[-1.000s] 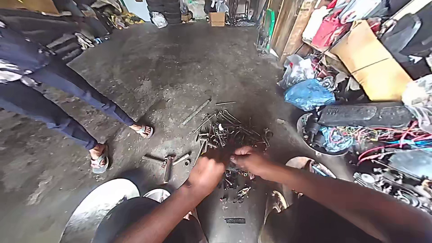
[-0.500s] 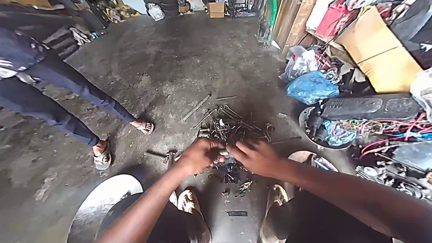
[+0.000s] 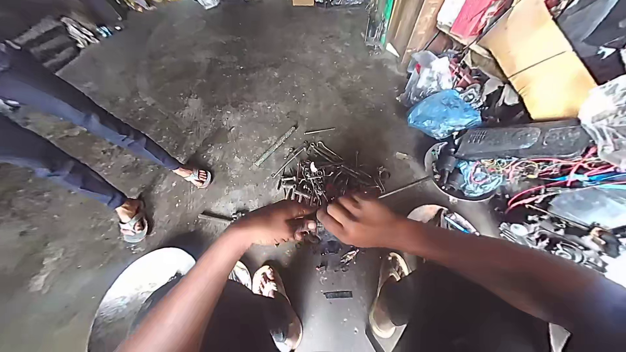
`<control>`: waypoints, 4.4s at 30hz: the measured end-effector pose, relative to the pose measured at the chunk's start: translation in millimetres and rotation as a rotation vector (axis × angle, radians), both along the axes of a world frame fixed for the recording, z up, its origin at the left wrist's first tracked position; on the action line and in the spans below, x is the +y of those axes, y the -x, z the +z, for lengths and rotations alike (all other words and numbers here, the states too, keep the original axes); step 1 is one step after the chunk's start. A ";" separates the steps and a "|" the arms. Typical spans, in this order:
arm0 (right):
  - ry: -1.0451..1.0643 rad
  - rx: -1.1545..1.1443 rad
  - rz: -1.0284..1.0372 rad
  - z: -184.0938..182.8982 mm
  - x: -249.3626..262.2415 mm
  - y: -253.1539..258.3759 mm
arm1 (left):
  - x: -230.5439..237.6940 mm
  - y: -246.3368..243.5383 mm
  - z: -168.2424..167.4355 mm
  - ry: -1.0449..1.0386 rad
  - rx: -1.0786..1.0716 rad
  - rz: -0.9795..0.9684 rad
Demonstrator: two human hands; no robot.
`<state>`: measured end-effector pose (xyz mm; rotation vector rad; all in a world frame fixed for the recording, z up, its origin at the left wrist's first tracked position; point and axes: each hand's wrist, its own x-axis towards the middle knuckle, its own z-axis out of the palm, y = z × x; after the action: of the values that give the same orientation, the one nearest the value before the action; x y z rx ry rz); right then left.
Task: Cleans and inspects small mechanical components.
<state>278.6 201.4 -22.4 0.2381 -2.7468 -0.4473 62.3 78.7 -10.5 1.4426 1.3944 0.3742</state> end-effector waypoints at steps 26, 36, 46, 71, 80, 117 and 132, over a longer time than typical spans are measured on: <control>1.460 0.176 0.075 43.3 17.8 -2.0 | -20.5 -31.4 7.0 -0.935 -0.564 0.567; 1.432 0.310 0.110 46.2 19.6 -3.5 | -22.7 -29.7 16.1 -1.078 -0.602 0.425; 1.390 0.305 0.107 48.3 13.4 -0.7 | -27.6 -26.1 14.4 -1.103 -0.336 0.476; 0.920 0.079 -0.215 43.6 5.3 0.5 | -23.0 -22.2 15.1 -0.871 -0.467 0.884; 1.215 -0.027 -0.175 49.7 4.3 3.5 | -20.6 -34.7 3.9 -0.860 -0.306 0.543; 1.584 0.074 0.003 47.0 25.0 29.8 | -22.5 -22.2 3.0 -0.583 -0.186 0.605; 1.413 -0.004 -0.014 41.4 12.9 31.4 | -22.0 -30.5 6.8 -0.497 0.126 0.539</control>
<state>247.2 214.3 19.0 -0.1542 -2.3683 1.4325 92.8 56.7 -3.7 1.4727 1.8797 1.0475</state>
